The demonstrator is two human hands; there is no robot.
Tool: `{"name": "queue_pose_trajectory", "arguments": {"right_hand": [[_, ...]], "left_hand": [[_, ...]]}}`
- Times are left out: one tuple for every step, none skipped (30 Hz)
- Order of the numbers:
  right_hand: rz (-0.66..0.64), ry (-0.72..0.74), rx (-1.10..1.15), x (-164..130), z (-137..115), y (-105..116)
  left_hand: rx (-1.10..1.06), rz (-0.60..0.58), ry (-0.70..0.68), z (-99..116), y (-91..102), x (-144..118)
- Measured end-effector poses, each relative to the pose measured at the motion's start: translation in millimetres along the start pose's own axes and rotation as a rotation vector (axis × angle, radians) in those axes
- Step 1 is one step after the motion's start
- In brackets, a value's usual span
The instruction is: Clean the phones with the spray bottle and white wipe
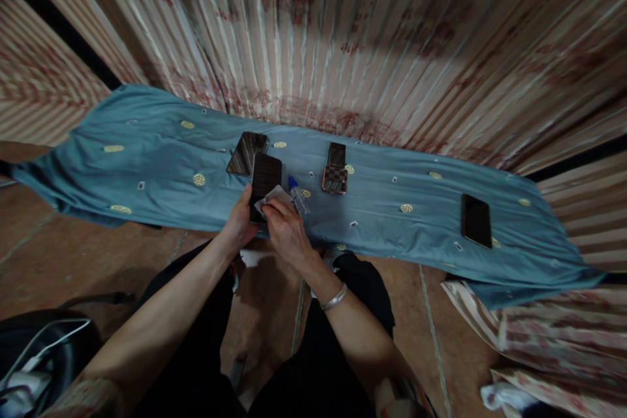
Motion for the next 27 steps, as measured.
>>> {"name": "queue_pose_trajectory", "arguments": {"right_hand": [[0.001, 0.000, 0.007, 0, 0, 0], [0.003, -0.001, 0.014, 1, 1, 0], [0.006, 0.000, 0.021, 1, 2, 1], [0.010, 0.001, 0.028, 1, 3, 1], [0.018, 0.002, 0.033, 1, 4, 2], [0.025, 0.003, 0.036, 1, 6, 3], [0.031, 0.001, 0.038, 0, 8, 4], [0.035, -0.002, 0.039, 0, 9, 4], [0.038, -0.006, 0.040, 0, 10, 4], [0.041, -0.008, 0.041, 0, 10, 4], [0.043, -0.008, 0.043, 0, 10, 4], [0.046, -0.005, 0.044, 0, 10, 4], [0.049, -0.001, 0.045, 0, 9, 4], [0.051, 0.005, 0.047, 0, 8, 3], [0.050, 0.009, 0.050, 1, 7, 3], [0.047, 0.013, 0.054, 1, 6, 3], [0.043, 0.016, 0.061, 1, 4, 3], [0.038, 0.022, 0.069, 2, 3, 2], [0.033, 0.029, 0.078, 2, 1, 2], [0.031, 0.039, 0.087, 2, 0, 1], [0.030, 0.049, 0.097, 1, -2, 0], [0.029, 0.061, 0.109, 1, -3, -1], [0.028, 0.074, 0.123, 0, -5, -2], [0.024, 0.088, 0.138, -1, -6, -3], [0.017, 0.099, 0.154, -1, -7, -3], [0.007, 0.105, 0.169, -2, -8, -4], [-0.004, 0.107, 0.180, -2, -8, -5]], "left_hand": [[-0.003, -0.001, 0.008, -1, -1.0, 0], [-0.008, -0.007, 0.006, -1, -2.1, 0], [-0.015, -0.014, -0.002, 0, -2.8, 0], [-0.022, -0.020, -0.010, 1, -3.1, 1], [-0.028, -0.027, -0.018, 2, -3.1, 1], [-0.031, -0.033, -0.024, 2, -2.9, 2], [-0.032, -0.042, -0.028, 3, -2.8, 2], [-0.032, -0.049, -0.030, 3, -2.7, 3], [-0.031, -0.056, -0.032, 3, -2.8, 3], [-0.030, -0.062, -0.036, 3, -3.0, 2], [-0.030, -0.065, -0.036, 3, -3.4, 2], [-0.030, -0.064, -0.036, 2, -3.9, 1], [-0.032, -0.058, -0.034, 1, -4.3, 0], [-0.033, -0.050, -0.029, 0, -4.7, -1], [-0.034, -0.042, -0.021, -1, -5.1, -3], [-0.034, -0.033, -0.011, -2, -5.4, -4], [-0.035, -0.025, 0.001, -3, -5.7, -4], [-0.032, -0.019, 0.014, -4, -6.0, -5], [-0.027, -0.016, 0.025, -5, -6.1, -5], [-0.025, -0.006, 0.032, -5, -5.5, -5], [-0.029, 0.008, 0.031, -5, -4.3, -4], [-0.038, 0.021, 0.025, -4, -2.8, -3], [-0.051, 0.030, 0.012, -3, -1.3, -2], [-0.064, 0.036, -0.002, -3, 0.2, 0], [-0.069, 0.034, -0.011, -2, 1.3, 2], [-0.063, 0.020, -0.014, -2, 1.6, 4], [-0.050, 0.004, -0.015, -3, 1.6, 6]]}}
Point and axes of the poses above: each hand's wrist, its own x-axis towards the middle knuckle, its own y-axis out of the back of the hand, z = x × y, the point moved 6 cm from there along x, towards the middle knuckle, and after that the axes turned 14 degrees about x, right-handed, at the moved point
